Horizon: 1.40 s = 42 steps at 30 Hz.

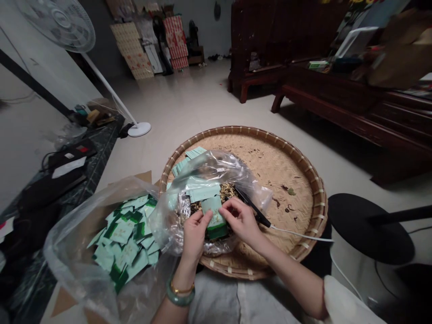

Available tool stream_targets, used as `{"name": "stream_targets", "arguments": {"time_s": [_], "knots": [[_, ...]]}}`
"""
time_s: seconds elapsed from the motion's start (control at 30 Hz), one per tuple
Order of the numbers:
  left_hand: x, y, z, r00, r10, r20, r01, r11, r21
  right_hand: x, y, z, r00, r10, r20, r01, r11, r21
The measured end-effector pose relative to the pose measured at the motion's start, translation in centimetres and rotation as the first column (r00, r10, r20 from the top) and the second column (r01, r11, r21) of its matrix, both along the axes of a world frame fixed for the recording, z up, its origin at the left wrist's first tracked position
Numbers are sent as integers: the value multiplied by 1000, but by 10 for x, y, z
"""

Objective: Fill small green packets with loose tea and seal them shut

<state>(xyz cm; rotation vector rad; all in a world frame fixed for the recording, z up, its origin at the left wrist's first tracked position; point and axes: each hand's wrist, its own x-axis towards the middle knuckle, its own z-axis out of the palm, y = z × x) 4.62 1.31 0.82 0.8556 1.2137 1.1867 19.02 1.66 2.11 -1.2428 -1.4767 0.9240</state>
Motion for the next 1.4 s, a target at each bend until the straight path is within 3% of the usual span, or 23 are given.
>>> {"name": "stream_targets", "arguments": {"time_s": [0.13,0.23,0.33,0.57,0.77,0.9,1.03,1.1,1.2,1.27,1.4], "knots": [[1,1,-1,1000,-2,-12,2,1000,2,-3,3,-3,993,-24,-119,18,999,-48],[2,1,2,999,-42,-9,42,999,3,-3,10,-6,977,11,-213,-43,988,-146],[2,0,6,997,-75,18,76,997,-23,-2,16,-6,979,34,-201,-73,980,-188],[-2,1,4,988,-152,-15,150,983,-102,3,15,-3,990,49,-133,-67,989,-135],[-1,3,4,986,-141,89,153,978,-143,8,19,-5,979,99,-176,-141,959,-247],[1,2,5,992,-91,83,102,986,-134,6,20,-11,982,54,-181,-99,964,-247],[4,0,5,978,-165,125,190,957,-220,5,19,-12,980,53,-193,-109,949,-297],[5,0,5,975,-173,141,204,947,-248,10,19,-9,992,68,-110,-93,965,-246],[4,2,7,981,-107,160,145,958,-247,28,15,-8,975,12,220,-14,1000,11],[3,3,8,983,-74,167,116,961,-253,42,10,-14,887,-63,458,9,993,121],[1,4,8,984,-43,173,88,960,-267,57,1,-40,668,-67,741,-11,995,100]]}}
